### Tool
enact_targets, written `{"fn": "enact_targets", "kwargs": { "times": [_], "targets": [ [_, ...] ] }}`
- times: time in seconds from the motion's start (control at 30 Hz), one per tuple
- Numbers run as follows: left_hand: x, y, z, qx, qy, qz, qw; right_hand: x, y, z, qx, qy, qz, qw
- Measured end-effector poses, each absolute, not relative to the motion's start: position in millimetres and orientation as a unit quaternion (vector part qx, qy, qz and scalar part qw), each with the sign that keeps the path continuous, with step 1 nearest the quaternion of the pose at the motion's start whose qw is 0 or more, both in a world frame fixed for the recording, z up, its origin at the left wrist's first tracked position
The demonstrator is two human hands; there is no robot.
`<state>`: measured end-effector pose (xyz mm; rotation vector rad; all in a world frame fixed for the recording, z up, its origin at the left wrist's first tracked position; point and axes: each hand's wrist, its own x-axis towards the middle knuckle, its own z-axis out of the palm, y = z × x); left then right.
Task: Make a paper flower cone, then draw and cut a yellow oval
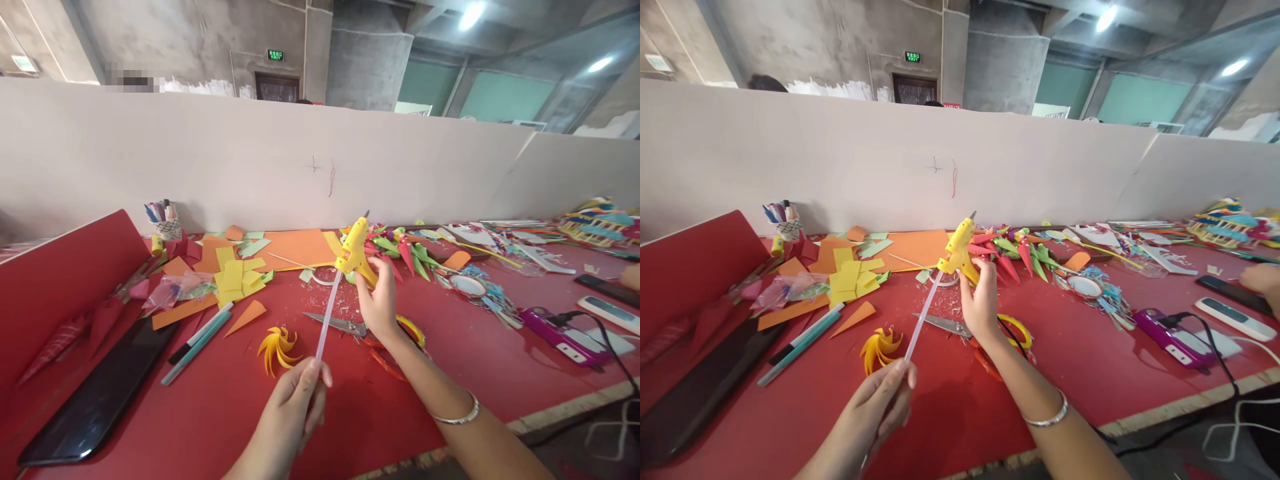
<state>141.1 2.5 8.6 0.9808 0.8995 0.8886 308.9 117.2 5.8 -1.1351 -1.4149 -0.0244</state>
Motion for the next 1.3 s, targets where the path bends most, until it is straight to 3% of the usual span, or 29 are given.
{"fn": "enact_targets", "kwargs": {
  "times": [0.2, 0.53, 0.8, 1.07, 1.3],
  "targets": [
    [129.6, 4.8, 13.8, 0.55, 0.488, 0.369, 0.569, 305.0, 115.7, 4.8, -0.485, -0.632, 0.053, 0.602],
    [130.0, 8.1, 23.3, 0.311, 0.311, 0.405, 0.802, 304.6, 112.1, 7.6, -0.489, -0.63, -0.044, 0.602],
    [126.4, 8.9, 14.2, 0.413, 0.372, 0.391, 0.733, 303.1, 111.2, 8.3, -0.476, -0.64, -0.058, 0.6],
    [140.5, 11.8, 39.0, 0.417, 0.3, 0.378, 0.771, 300.6, 121.0, -7.3, -0.5, -0.683, -0.019, 0.532],
    [154.8, 17.6, 29.3, 0.472, 0.359, 0.401, 0.698, 294.8, 118.0, -7.6, -0.507, -0.654, 0.014, 0.562]
  ]
}}
